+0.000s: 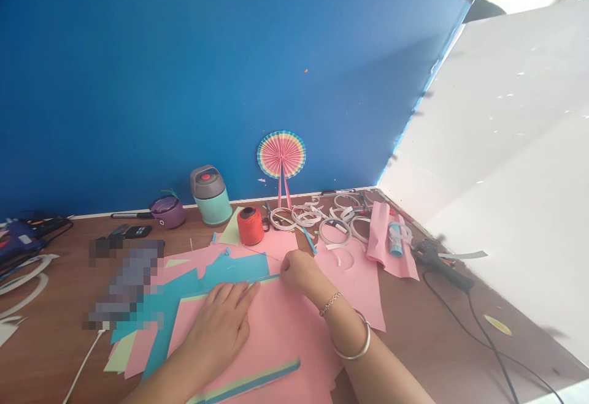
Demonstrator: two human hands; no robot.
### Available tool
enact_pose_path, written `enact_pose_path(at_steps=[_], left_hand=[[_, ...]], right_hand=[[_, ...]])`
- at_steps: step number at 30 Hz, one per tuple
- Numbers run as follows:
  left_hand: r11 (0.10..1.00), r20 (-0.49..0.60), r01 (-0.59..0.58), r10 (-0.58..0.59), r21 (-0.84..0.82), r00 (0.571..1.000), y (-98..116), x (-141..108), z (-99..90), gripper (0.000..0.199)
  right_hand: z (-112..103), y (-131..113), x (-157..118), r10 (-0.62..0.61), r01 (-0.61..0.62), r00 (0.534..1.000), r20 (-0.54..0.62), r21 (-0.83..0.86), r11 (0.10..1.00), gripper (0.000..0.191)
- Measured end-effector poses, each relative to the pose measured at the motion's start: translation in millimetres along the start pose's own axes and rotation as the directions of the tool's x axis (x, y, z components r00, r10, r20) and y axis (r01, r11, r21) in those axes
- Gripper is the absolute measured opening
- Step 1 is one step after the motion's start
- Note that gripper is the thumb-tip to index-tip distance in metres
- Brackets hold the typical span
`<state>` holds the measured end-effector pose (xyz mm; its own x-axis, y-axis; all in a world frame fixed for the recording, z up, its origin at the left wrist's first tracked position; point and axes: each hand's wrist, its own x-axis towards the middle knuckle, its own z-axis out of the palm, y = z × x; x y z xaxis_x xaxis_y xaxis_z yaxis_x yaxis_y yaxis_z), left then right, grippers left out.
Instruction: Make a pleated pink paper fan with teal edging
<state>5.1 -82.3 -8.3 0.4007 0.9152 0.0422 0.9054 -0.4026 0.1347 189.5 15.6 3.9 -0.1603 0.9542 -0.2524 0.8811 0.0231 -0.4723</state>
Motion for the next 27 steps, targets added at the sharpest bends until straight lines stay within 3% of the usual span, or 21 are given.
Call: enact_pose_path(at_steps=[7,12,16,21,27], left_hand=[[1.0,-0.004,0.007,-0.007,0.007,1.0,-0.1,-0.5,2.2,0.052],[0.999,-0.129,-0.033,0.035,0.015,0.991,-3.0,-3.0,11.8,0.05],[0.999,-0.161,-0.05,0.053,0.02,0.986,-4.7,-5.7,15.5,0.042],[0.998,-0.18,-0.049,0.056,0.044,0.982,-4.2,-6.5,15.4,0.037],[0.997,-0.19,-0.054,0.064,0.057,0.98,-3.9,-5.3,15.0,0.036]], right_hand=[[-5.2,1.1,0.9,0.013,-0.013,1.0,0.025,-0.028,1.0,0.016],[-7.4,2.2,-1.9,-0.025,0.025,0.999,0.035,-0.005,1.0,0.014],[-13.5,3.3,-3.0,-0.029,0.025,0.998,0.055,0.068,0.997,0.011],[-19.9,6.9,-1.3,-0.026,-0.03,0.978,0.206,0.264,0.964,0.008],[-18.2,6.2,-0.8,-0.032,-0.05,0.969,0.246,0.319,0.946,0.013]])
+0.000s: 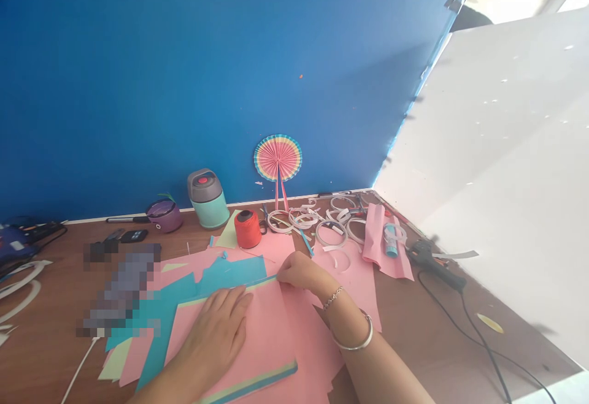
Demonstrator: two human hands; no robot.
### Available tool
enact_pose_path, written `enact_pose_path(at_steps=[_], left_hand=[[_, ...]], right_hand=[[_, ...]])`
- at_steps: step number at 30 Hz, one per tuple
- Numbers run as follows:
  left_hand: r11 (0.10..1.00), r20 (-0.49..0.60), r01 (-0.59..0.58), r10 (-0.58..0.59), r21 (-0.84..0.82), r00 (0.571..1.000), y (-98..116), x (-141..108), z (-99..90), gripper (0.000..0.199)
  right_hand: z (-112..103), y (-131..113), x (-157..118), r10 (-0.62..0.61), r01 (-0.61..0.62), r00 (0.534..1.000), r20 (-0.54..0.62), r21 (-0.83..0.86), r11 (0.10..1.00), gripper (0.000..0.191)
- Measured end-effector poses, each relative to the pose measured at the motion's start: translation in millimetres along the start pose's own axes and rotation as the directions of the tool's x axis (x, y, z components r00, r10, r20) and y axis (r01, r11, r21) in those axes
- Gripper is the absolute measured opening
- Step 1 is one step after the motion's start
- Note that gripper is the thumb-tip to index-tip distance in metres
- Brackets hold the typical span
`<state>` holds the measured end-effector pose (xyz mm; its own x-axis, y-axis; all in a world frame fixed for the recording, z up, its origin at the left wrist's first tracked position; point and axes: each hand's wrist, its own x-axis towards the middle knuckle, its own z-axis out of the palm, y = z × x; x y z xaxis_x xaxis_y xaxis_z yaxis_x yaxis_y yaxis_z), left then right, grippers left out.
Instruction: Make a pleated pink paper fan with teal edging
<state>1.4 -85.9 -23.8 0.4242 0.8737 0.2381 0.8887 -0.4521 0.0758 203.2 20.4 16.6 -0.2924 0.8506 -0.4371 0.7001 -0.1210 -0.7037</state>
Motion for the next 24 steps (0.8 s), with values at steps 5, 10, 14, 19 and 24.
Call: enact_pose_path(at_steps=[5,10,14,19,24], left_hand=[[1.0,-0.007,0.002,-0.002,-0.002,1.0,0.0,0.5,-1.0,0.036],[1.0,-0.011,0.006,-0.006,-0.01,1.0,-0.1,0.6,-1.2,0.036],[1.0,-0.032,0.007,-0.008,-0.002,0.999,-0.4,-0.6,1.3,0.036],[0.999,-0.063,0.036,-0.034,0.025,0.997,1.6,-0.7,3.4,0.036],[0.994,-0.084,0.101,-0.098,0.036,0.992,3.4,0.6,3.8,0.038]], right_hand=[[1.2,-5.6,-2.9,0.008,-0.008,1.0,-0.009,-0.019,1.0,0.018],[3.8,-5.9,-1.5,0.018,-0.02,0.998,-0.055,-0.029,0.999,0.018],[7.5,-3.3,3.1,0.029,-0.031,0.996,-0.09,-0.025,0.999,0.019],[16.4,-1.5,9.4,0.029,-0.031,0.989,-0.146,-0.014,0.999,0.02],[24.3,-1.8,13.8,0.002,-0.006,0.972,-0.236,-0.019,1.0,0.019]])
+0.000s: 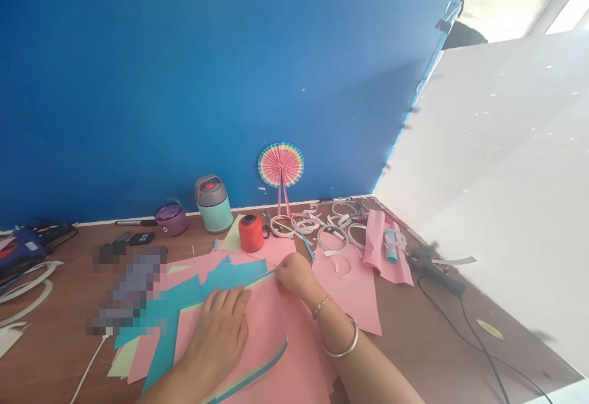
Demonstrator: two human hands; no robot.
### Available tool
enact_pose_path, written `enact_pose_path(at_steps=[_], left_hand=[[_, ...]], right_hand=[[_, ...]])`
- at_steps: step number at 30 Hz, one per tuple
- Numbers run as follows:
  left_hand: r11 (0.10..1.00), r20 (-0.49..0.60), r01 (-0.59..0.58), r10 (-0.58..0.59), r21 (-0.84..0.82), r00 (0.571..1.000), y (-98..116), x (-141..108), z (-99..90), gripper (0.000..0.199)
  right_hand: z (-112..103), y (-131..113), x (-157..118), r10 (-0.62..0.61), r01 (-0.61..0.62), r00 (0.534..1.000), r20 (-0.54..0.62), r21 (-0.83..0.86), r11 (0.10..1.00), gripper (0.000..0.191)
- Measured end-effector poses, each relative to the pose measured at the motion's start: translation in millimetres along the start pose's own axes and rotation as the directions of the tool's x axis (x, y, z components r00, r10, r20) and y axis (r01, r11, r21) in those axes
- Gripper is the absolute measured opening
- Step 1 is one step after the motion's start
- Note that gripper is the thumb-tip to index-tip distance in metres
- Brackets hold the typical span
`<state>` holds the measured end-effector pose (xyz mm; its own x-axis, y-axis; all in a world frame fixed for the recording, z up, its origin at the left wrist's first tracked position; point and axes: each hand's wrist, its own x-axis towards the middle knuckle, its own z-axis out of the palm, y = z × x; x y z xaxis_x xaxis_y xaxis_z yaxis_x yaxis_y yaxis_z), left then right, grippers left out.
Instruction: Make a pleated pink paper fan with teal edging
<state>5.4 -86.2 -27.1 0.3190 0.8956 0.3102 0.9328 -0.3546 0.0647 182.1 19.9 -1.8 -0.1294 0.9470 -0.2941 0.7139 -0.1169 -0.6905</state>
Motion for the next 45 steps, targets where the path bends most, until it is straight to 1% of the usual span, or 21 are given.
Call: enact_pose_path(at_steps=[4,8,10,12,13,15,17,18,20,22,25,28,30,31,33,34,36,38,40,42,45], left_hand=[[1.0,-0.004,0.007,-0.007,0.009,1.0,-2.7,-0.3,0.7,0.037],[0.999,0.01,-0.044,0.044,-0.009,0.999,-8.8,1.5,-1.4,0.034],[0.996,0.023,-0.081,0.082,-0.021,0.996,-13.4,3.8,-4.2,0.034],[0.991,0.033,-0.131,0.132,-0.035,0.991,-19.3,6.4,-7.7,0.035],[0.986,0.038,-0.161,0.163,-0.046,0.986,-22.7,7.6,-9.5,0.037],[0.976,0.05,-0.207,0.21,-0.071,0.976,-30.0,9.7,-12.6,0.038],[0.971,0.061,-0.221,0.227,-0.092,0.972,-36.5,11.1,-14.4,0.039],[0.97,0.061,-0.221,0.227,-0.098,0.972,-39.0,11.5,-14.8,0.039],[0.972,0.042,-0.213,0.218,-0.101,0.975,-41.7,11.7,-14.5,0.039],[0.975,0.011,-0.197,0.199,-0.102,0.98,-41.2,11.5,-13.5,0.038],[0.978,-0.046,-0.169,0.164,-0.123,0.985,-39.5,11.6,-11.8,0.036],[0.982,-0.194,-0.07,0.035,-0.178,0.98,-46.9,13.5,-12.1,0.037],[0.965,-0.344,0.066,-0.154,-0.252,0.926,-58.8,15.6,-13.7,0.039],[0.942,-0.432,0.131,-0.261,-0.308,0.864,-66.0,16.7,-14.9,0.038],[0.852,-0.45,0.232,-0.457,-0.47,0.767,-79.7,18.9,-17.5,0.042],[0.774,-0.397,0.268,-0.549,-0.574,0.736,-85.2,19.9,-18.7,0.045],[0.545,-0.199,0.309,-0.683,-0.78,0.703,-92.1,21.6,-20.7,0.05],[0.286,0.036,0.317,-0.689,-0.904,0.724,-94.3,22.8,-21.4,0.054],[0.102,0.187,0.307,-0.604,-0.946,0.775,-94.4,23.5,-21.0,0.055],[0.007,0.233,0.283,-0.549,-0.959,0.802,-95.1,23.4,-20.2,0.052],[-0.055,0.24,0.257,-0.584,-0.965,0.776,-98.9,22.2,-20.4,0.048]], right_hand=[[-17.1,7.3,5.1,0.022,-0.025,0.991,-0.136,-0.019,0.999,0.021],[-41.1,15.5,6.2,0.066,-0.089,0.956,-0.287,-0.066,0.994,0.03],[-45.2,16.4,5.1,0.004,-0.093,0.899,-0.438,-0.183,0.979,0.026],[-44.0,15.4,4.4,-0.17,-0.04,0.803,-0.572,-0.335,0.941,0.018],[-42.3,14.4,4.2,-0.271,0.021,0.764,-0.585,-0.398,0.917,0.016],[-38.0,12.2,3.6,-0.437,0.215,0.753,-0.492,-0.443,0.87,0.018],[-32.9,10.1,1.7,-0.524,0.421,0.804,-0.281,-0.354,0.835,0.026],[-29.9,9.3,0.2,-0.529,0.479,0.834,-0.156,-0.269,0.836,0.028],[-22.3,8.1,-3.0,-0.46,0.465,0.885,0.065,-0.098,0.88,0.02],[-13.6,7.5,-5.4,-0.37,0.379,0.915,0.159,-0.029,0.925,0.016],[-3.5,6.1,-6.6,-0.372,0.379,0.919,0.129,-0.031,0.925,0.022],[-2.6,3.3,-5.4,-0.466,0.458,0.881,0.083,0.102,0.883,0.028],[-6.3,1.6,-3.9,-0.526,0.526,0.847,-0.074,0.256,0.811,0.024],[-8.5,1.2,-2.9,-0.532,0.558,0.829,-0.172,0.332,0.761,0.022],[-11.6,1.5,-0.6,-0.498,0.584,0.811,-0.307,0.468,0.663,0.021],[-12.1,2.2,0.6,-0.473,0.581,0.813,-0.339,0.512,0.632,0.022],[-11.2,4.2,2.8,-0.427,0.567,0.824,-0.372,0.552,0.612,0.023],[-9.0,5.7,3.9,-0.392,0.551,0.835,-0.387,0.565,0.614,0.024],[-8.2,5.8,3.1,-0.371,0.527,0.85,-0.374,0.59,0.611,0.024],[-9.7,4.5,0.6,-0.376,0.49,0.871,-0.315,0.61,0.624,0.023],[-14.5,3.2,-2.0,-0.391,0.412,0.905,-0.168,0.574,0.707,0.018]])
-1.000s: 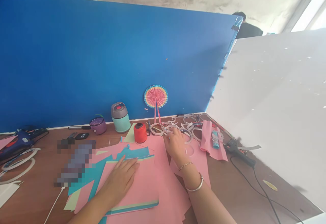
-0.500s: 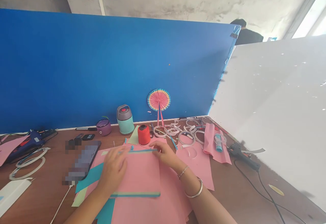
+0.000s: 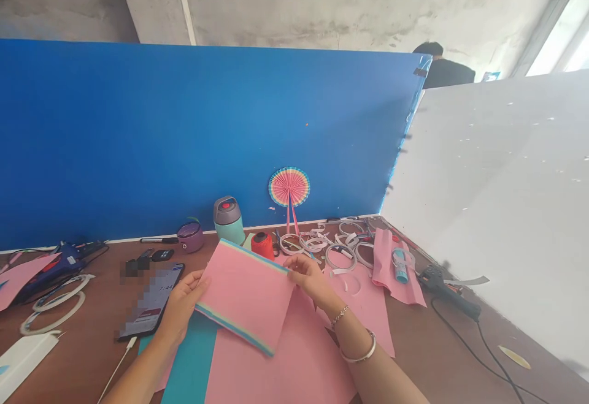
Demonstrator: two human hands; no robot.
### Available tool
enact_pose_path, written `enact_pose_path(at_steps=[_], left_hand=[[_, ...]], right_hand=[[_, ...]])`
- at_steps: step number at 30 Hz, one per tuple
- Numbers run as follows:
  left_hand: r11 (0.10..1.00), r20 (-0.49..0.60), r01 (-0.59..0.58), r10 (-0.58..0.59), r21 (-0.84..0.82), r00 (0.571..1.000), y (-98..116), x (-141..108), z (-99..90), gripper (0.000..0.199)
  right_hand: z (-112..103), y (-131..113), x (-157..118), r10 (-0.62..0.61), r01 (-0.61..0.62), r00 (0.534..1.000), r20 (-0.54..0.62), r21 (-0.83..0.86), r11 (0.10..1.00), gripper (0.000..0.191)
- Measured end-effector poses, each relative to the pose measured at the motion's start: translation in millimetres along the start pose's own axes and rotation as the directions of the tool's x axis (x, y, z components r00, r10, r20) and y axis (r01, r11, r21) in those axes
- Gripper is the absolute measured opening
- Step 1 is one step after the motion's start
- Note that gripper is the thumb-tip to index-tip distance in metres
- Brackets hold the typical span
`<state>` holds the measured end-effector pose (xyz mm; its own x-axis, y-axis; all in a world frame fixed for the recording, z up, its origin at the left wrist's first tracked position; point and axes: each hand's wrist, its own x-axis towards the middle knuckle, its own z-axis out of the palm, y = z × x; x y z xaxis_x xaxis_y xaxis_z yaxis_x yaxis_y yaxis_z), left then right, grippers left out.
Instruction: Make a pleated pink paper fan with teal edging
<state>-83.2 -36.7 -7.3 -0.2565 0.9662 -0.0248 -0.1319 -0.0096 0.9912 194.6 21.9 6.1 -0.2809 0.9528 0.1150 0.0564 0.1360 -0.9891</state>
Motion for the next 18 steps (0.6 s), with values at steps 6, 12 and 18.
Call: enact_pose_path(at_steps=[6,12,18], left_hand=[[0.994,0.113,0.048,-0.059,0.096,0.992,3.6,0.1,-8.6,0.05],[0.892,0.188,-0.078,-0.009,0.446,0.982,-2.4,0.0,-2.5,0.049],[0.829,0.186,-0.124,0.025,0.546,0.982,-10.5,-4.1,4.6,0.045]], right_hand=[[-12.7,14.3,10.3,0.012,-0.092,0.942,-0.335,-0.225,0.97,0.031],[-19.8,30.4,15.9,-0.224,-0.006,0.904,-0.365,-0.534,0.846,0.022],[-3.3,24.6,6.4,-0.265,0.183,0.964,0.011,-0.751,0.634,0.022]])
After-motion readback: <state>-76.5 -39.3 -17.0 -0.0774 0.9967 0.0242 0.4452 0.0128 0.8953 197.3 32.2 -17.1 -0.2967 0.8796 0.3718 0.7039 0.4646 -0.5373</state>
